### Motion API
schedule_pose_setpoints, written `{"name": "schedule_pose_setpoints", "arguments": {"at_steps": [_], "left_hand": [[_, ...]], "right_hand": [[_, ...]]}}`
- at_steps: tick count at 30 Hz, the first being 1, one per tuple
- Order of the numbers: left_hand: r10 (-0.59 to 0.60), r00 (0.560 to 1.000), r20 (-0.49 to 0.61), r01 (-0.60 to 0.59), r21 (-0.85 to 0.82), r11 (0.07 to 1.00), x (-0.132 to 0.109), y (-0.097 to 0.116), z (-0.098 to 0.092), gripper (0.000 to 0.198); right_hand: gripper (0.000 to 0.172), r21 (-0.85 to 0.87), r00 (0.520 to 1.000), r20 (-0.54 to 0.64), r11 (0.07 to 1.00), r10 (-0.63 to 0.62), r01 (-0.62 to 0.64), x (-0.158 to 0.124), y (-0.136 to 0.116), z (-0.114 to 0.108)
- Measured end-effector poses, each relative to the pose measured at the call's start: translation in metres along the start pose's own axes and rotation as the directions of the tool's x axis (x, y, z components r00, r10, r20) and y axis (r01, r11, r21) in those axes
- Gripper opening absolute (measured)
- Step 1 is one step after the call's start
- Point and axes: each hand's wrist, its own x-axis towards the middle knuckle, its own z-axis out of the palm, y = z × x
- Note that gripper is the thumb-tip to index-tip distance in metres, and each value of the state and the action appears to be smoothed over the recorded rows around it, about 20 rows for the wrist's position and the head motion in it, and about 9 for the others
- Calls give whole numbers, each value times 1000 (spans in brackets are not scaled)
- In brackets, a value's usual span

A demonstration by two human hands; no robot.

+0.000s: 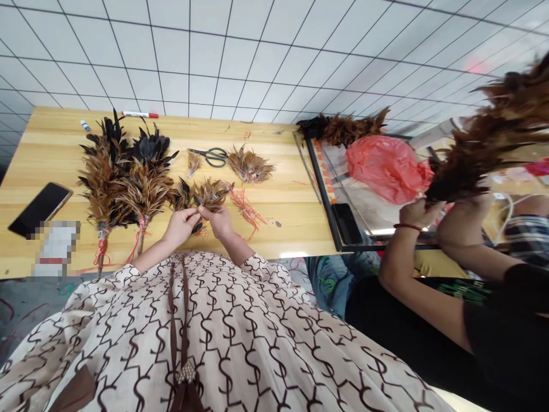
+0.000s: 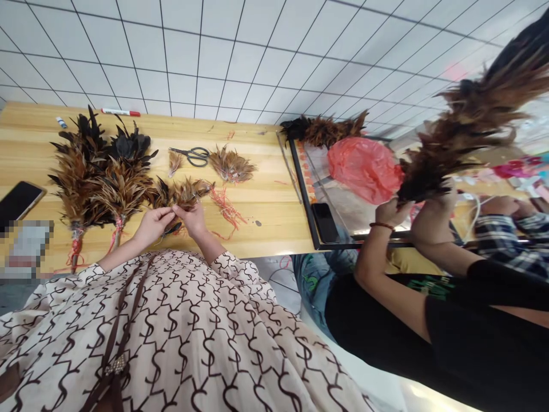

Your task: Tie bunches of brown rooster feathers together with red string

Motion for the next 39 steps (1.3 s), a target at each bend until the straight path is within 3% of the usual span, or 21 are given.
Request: {"name": "schedule_pose_setpoints", "arguments": {"at_steps": [4,7,11,17,24,30,35,39], "left_hand": [[-26,999,-46,25,-32,999,-2,-2,1,10],[-98,990,-99,69,-262,963,-2,3,2,19],[-269,953,-137,150,-558,816,2,8,3,36],[-394,907,-151,219,-629,746,10,8,9,38],[-284,948,-144,151,-582,799,10,5,13,39],[-133,986,-101,68,-486,871,5,-1,1,39],[-9,996,-86,-19,-321,947,-4,-1,-11,36],[156,982,-103,-163,-67,984,-9,2,-15,24]], "right_hand": [[25,18,1000,-15,1000,-4,4,1,1,0],[27,27,1000,-18,1000,-9,9,0,0,0],[31,62,999,-22,997,-50,51,-5,1,5],[29,13,991,112,997,-78,77,-16,9,15],[32,12,993,95,998,-63,62,-15,10,14],[25,48,1000,7,999,-11,11,-13,6,10],[25,15,998,-53,1000,-20,21,-13,-2,6],[28,17,996,-82,999,-35,36,-13,-4,7]]}}
